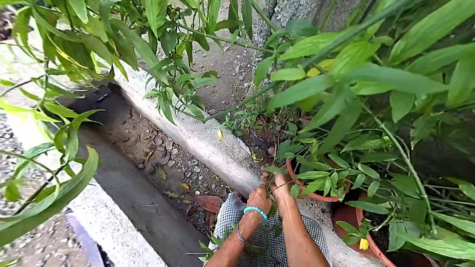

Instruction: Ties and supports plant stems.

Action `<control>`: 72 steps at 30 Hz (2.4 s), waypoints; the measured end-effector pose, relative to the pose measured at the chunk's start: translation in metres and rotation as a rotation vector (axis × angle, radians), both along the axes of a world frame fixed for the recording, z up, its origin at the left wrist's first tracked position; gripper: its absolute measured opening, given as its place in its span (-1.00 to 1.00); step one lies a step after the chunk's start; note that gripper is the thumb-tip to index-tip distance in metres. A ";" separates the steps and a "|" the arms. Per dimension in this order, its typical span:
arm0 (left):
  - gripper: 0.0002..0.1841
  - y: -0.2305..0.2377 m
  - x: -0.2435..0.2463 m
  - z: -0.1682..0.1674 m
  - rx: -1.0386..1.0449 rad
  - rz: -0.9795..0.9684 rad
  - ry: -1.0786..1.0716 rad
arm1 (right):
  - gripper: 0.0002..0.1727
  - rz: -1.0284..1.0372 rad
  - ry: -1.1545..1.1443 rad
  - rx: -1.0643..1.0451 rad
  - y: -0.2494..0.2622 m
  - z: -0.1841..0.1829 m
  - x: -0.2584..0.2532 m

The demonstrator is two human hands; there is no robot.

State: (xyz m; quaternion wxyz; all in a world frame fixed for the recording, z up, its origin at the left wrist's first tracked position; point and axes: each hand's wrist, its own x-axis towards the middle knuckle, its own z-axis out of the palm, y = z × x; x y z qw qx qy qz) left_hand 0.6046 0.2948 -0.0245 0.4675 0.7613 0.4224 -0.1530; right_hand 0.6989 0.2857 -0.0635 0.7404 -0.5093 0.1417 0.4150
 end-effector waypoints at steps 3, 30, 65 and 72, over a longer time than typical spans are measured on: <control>-0.52 -0.013 0.005 -0.003 -0.036 0.023 -0.027 | -0.68 0.136 -0.050 -0.089 -0.014 -0.002 0.007; -0.31 0.056 0.039 -0.038 -0.381 0.214 -0.572 | -0.71 0.005 -0.107 -0.092 -0.024 -0.022 0.005; -0.70 -0.020 0.009 0.034 -0.150 0.238 -0.513 | -0.78 0.094 -0.410 -0.231 -0.096 0.048 -0.092; -0.55 -0.018 -0.075 0.030 -0.001 0.423 -0.416 | -0.67 0.359 -0.244 0.083 -0.092 0.040 -0.140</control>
